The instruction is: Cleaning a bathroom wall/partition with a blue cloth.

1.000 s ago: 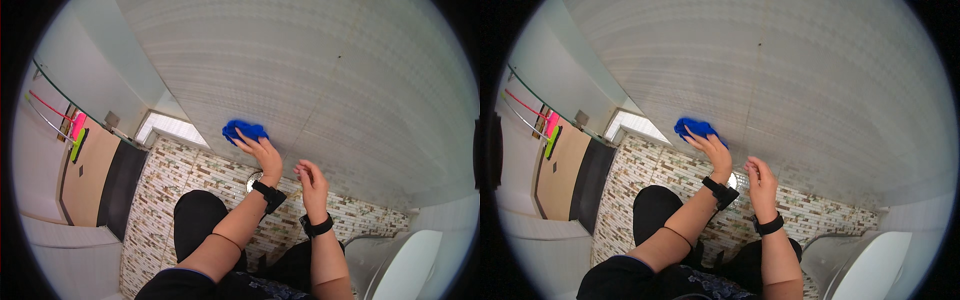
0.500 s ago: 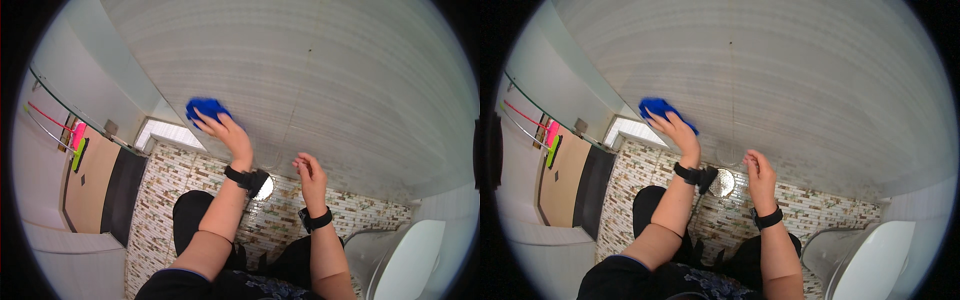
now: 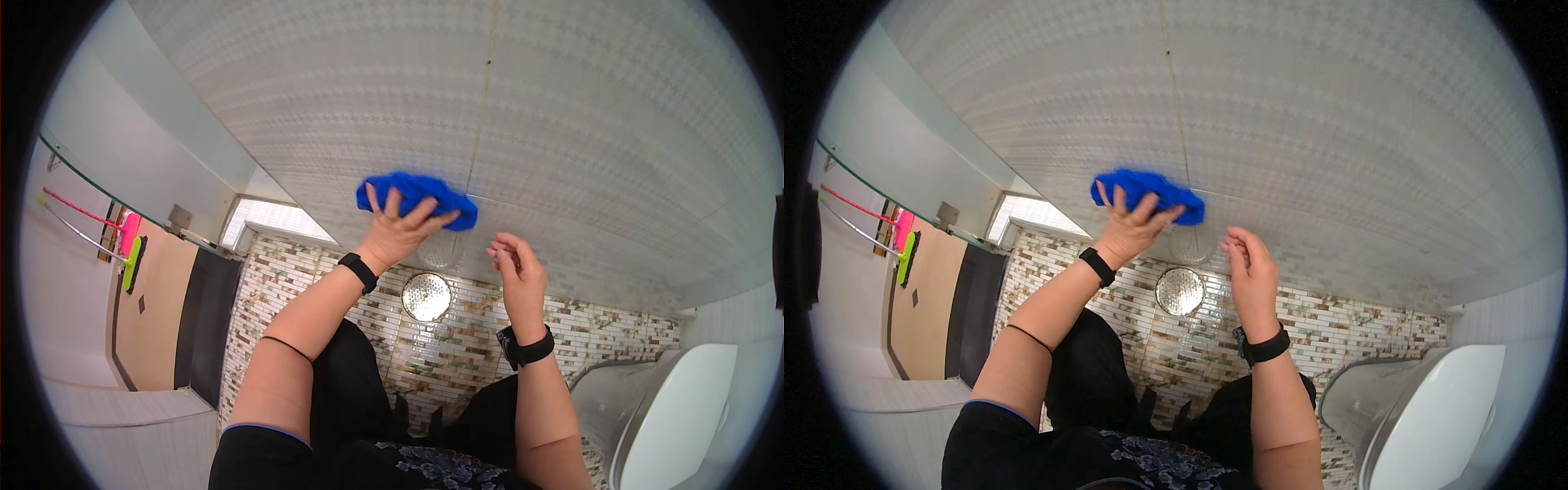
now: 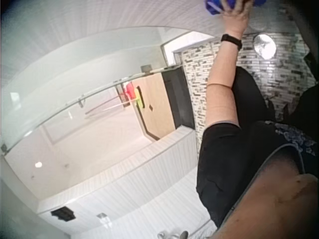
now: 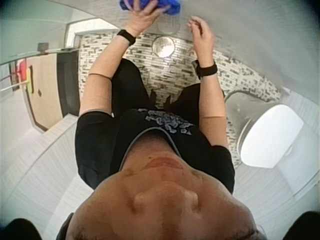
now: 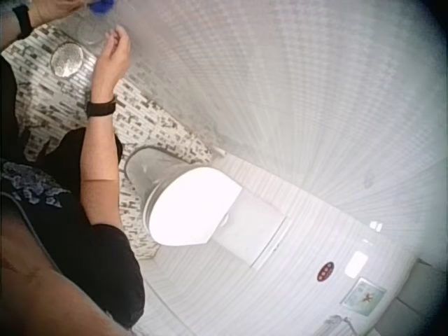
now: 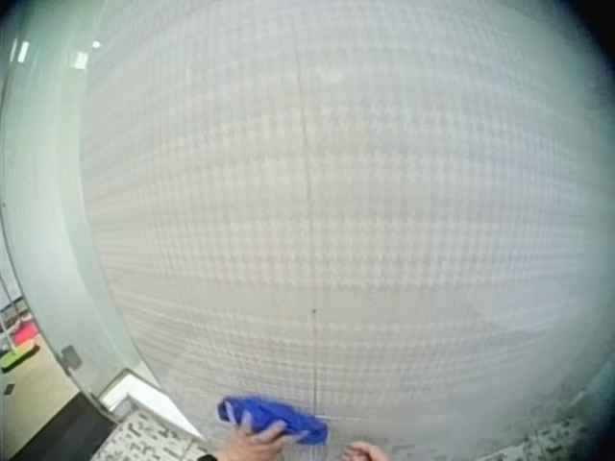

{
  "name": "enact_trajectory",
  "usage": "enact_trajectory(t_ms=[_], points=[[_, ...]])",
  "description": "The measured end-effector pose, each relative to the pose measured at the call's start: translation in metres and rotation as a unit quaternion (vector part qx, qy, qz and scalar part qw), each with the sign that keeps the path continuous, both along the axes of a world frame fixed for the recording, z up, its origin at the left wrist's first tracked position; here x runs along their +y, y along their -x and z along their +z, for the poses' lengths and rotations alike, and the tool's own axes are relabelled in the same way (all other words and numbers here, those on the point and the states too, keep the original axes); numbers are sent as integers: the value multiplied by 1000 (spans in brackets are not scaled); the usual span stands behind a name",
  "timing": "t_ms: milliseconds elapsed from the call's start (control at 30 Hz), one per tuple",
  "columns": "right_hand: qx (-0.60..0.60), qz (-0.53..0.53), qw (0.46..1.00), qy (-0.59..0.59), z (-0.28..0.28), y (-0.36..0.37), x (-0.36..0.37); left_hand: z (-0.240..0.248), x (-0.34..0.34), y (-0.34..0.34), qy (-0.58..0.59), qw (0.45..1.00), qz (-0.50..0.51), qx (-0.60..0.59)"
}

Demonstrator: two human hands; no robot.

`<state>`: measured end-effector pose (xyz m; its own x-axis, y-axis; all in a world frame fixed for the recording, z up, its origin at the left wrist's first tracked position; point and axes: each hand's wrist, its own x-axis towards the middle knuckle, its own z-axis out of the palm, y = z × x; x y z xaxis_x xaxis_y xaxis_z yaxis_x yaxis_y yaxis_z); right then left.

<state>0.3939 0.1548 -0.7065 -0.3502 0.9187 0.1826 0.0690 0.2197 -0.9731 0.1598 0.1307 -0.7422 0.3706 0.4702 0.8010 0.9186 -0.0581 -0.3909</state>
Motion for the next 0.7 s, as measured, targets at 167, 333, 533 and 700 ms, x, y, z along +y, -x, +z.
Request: enact_trajectory(t_ms=[167,333,533,700], points=[[-8,2,1000,-15,4,4,-2,-60,-17,29,122,967,-9,225],[-20,2,999,-26,2,-3,1,-58,-24,25,445,829,-3,339],[-12,-17,1000,-19,1,-17,8,-42,-30,16,344,910,-4,229],[-4,-17,1000,-9,-1,-25,12,13,-4,-4,87,982,-10,164]])
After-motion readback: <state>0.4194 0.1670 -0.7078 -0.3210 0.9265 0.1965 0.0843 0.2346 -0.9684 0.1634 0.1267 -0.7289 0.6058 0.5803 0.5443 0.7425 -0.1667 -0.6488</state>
